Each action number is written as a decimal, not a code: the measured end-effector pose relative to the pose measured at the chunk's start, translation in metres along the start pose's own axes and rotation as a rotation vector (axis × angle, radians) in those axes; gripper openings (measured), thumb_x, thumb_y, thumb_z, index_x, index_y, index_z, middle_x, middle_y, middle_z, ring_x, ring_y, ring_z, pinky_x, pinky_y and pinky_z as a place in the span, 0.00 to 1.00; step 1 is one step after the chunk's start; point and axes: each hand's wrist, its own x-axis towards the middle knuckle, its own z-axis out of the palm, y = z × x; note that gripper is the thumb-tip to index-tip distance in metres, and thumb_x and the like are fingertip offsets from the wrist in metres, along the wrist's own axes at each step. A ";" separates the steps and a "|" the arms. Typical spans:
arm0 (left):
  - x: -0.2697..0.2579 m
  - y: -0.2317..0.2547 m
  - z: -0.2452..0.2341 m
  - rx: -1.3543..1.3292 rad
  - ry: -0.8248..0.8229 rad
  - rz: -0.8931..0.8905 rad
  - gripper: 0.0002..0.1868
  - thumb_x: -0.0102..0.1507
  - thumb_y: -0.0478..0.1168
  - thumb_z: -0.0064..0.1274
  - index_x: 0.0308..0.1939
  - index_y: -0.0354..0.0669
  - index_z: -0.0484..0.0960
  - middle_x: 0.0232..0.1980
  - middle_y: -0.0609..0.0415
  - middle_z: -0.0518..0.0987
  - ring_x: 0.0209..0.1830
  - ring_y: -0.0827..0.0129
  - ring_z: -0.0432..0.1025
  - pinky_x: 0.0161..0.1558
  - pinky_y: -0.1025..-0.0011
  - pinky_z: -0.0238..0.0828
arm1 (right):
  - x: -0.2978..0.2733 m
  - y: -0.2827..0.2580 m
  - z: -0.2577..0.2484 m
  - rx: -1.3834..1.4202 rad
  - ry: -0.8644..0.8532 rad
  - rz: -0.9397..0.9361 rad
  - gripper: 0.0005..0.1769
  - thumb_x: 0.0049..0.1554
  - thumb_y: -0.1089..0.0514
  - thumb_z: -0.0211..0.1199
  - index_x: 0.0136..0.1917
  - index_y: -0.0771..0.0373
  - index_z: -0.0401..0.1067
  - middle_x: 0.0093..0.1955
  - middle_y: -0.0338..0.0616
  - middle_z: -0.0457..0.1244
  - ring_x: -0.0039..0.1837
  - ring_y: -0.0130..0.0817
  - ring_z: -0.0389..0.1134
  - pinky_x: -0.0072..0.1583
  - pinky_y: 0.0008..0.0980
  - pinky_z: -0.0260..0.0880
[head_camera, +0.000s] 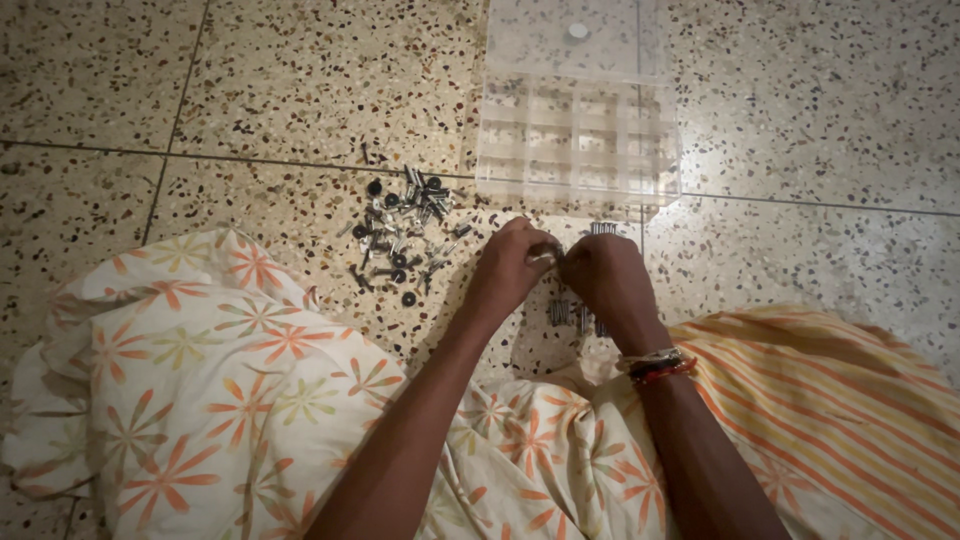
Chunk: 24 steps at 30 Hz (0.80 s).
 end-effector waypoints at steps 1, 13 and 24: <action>0.000 0.000 0.000 -0.005 -0.007 -0.009 0.08 0.58 0.33 0.63 0.42 0.40 0.88 0.39 0.51 0.79 0.36 0.65 0.76 0.38 0.66 0.74 | 0.000 0.001 0.000 -0.001 -0.002 -0.005 0.07 0.51 0.56 0.70 0.39 0.62 0.82 0.37 0.56 0.69 0.40 0.53 0.73 0.46 0.43 0.73; -0.004 -0.004 -0.007 -0.042 0.049 0.041 0.16 0.55 0.30 0.65 0.47 0.37 0.85 0.42 0.48 0.80 0.36 0.63 0.76 0.41 0.67 0.75 | -0.008 -0.002 -0.008 0.081 0.037 -0.005 0.13 0.48 0.55 0.74 0.43 0.65 0.80 0.33 0.53 0.68 0.35 0.44 0.71 0.41 0.40 0.71; -0.044 -0.005 -0.151 0.222 0.218 -0.027 0.10 0.62 0.29 0.56 0.46 0.41 0.85 0.42 0.45 0.81 0.38 0.59 0.78 0.41 0.65 0.76 | -0.013 -0.029 -0.026 0.067 0.025 -0.109 0.07 0.49 0.59 0.71 0.43 0.61 0.82 0.35 0.48 0.69 0.35 0.40 0.70 0.42 0.38 0.71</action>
